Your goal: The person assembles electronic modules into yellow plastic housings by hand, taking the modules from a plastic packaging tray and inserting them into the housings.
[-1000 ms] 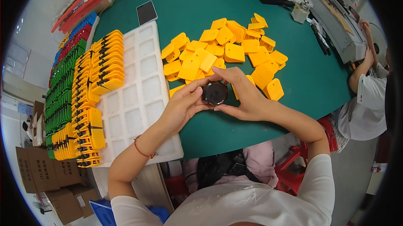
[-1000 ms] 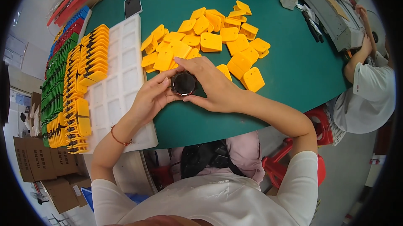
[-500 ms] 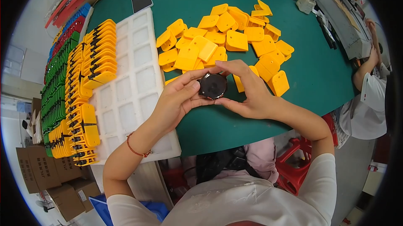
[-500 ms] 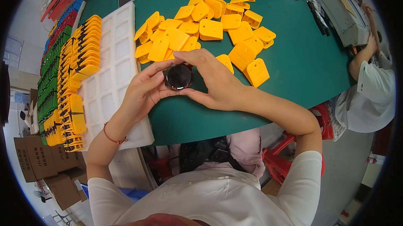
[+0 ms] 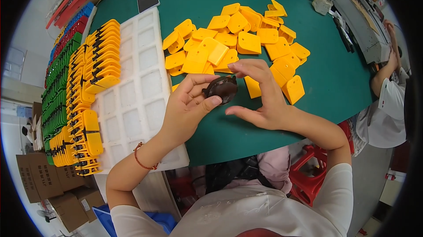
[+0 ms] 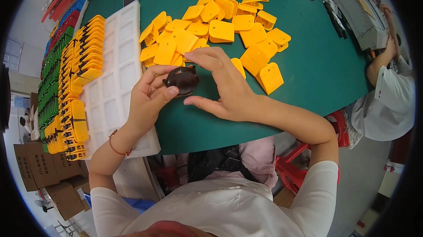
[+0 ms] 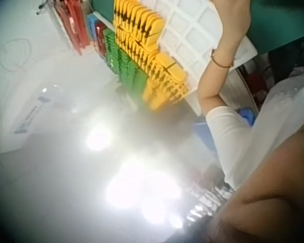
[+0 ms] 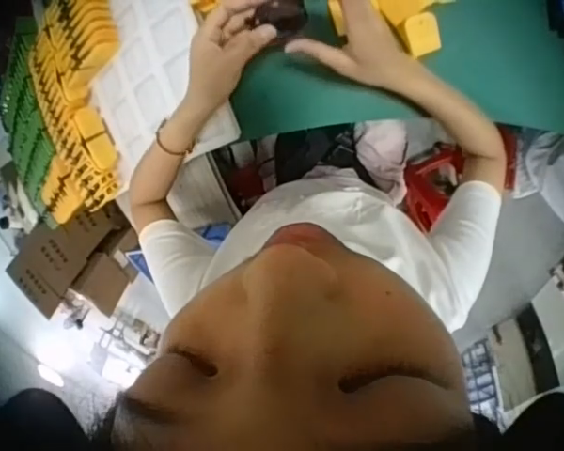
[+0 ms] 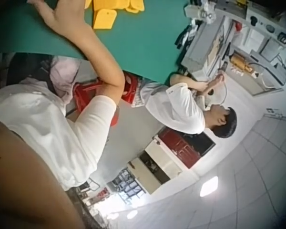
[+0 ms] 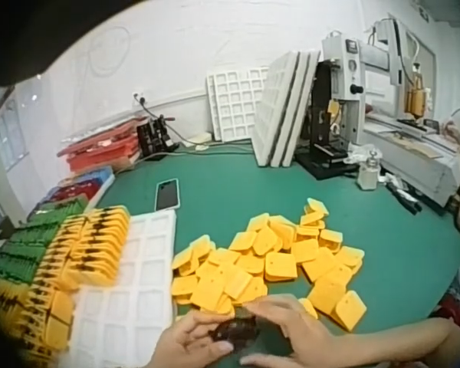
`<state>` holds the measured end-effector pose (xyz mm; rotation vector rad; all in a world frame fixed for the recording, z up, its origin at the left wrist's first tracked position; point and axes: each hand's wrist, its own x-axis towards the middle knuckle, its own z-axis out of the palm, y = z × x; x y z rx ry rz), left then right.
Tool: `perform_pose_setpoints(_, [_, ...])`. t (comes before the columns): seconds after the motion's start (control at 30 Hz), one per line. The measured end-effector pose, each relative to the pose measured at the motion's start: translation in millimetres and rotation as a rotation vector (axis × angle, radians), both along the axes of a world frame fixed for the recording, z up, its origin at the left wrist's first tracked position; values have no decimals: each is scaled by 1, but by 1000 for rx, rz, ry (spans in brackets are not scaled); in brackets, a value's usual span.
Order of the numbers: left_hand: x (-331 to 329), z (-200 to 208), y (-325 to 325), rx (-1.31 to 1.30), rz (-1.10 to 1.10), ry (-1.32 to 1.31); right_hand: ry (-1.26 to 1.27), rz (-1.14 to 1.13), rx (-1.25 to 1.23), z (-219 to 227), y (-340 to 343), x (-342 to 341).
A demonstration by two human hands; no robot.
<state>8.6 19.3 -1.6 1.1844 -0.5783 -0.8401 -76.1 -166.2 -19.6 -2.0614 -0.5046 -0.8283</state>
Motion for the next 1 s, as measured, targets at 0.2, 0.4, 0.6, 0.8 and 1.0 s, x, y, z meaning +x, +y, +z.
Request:
perform_pose_setpoints(0.2, [-6,-3,-4,-119,33,-186,122,5,29,4,0,-3])
perform_pose_setpoints(0.4, [-6,-8,-2,-130,31,-420,132,19,9,4,0,-4])
perform_pose_setpoints(0.6, [-8,-5,0,-78,123,-760,54,57,38,7,2,-5])
perform_pose_setpoints(0.8, [-9,-5,0,-47,221,-1002,59,112,51,3,3,-6])
perform_pose_setpoints(1.0, [-10,-3,-2,-44,257,-1040,71,115,24,3,7,-5])
